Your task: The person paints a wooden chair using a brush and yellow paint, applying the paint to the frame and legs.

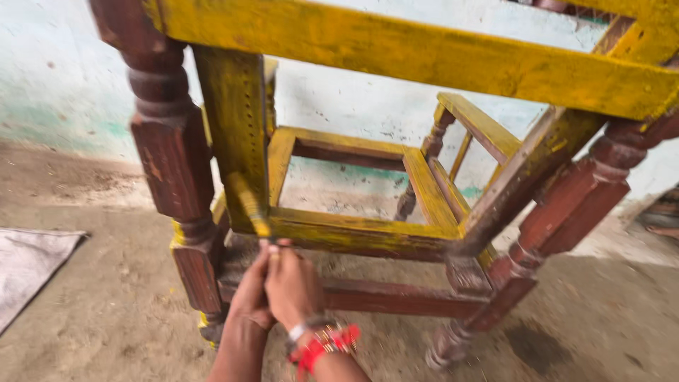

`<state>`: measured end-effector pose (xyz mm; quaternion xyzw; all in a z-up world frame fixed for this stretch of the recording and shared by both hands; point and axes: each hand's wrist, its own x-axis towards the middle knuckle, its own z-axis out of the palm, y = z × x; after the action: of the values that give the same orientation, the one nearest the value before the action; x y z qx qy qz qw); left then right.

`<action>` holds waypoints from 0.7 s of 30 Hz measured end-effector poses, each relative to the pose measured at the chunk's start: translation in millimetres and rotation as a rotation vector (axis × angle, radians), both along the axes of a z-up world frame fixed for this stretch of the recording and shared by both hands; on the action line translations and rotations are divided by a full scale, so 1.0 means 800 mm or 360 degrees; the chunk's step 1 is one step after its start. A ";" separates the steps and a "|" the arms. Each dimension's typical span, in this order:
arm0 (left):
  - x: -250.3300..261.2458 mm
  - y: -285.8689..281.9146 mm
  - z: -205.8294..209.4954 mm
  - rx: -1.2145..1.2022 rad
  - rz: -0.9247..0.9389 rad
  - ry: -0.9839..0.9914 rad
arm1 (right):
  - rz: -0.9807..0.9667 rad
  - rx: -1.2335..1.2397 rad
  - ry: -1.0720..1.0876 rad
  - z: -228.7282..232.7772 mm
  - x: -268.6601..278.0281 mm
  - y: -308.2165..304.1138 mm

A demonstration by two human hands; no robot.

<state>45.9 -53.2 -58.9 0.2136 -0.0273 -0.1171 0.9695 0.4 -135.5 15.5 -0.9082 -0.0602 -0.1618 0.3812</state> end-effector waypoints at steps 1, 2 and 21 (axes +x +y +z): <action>-0.001 -0.007 -0.017 -0.0042 -0.0019 0.0186 | -0.0140 0.0049 0.0187 -0.006 -0.005 0.000; 0.008 -0.013 -0.030 -0.0077 -0.0019 0.0342 | -0.0262 0.0107 0.0344 -0.010 -0.002 0.009; 0.131 -0.240 -0.155 0.1379 -0.1032 -0.0218 | -0.1071 0.0809 0.0554 -0.101 0.050 -0.091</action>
<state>150.9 -245.3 -182.9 0.5813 -0.1040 -0.3965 0.7029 40.0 -208.6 -65.2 -0.7685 0.3449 -0.1311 0.5228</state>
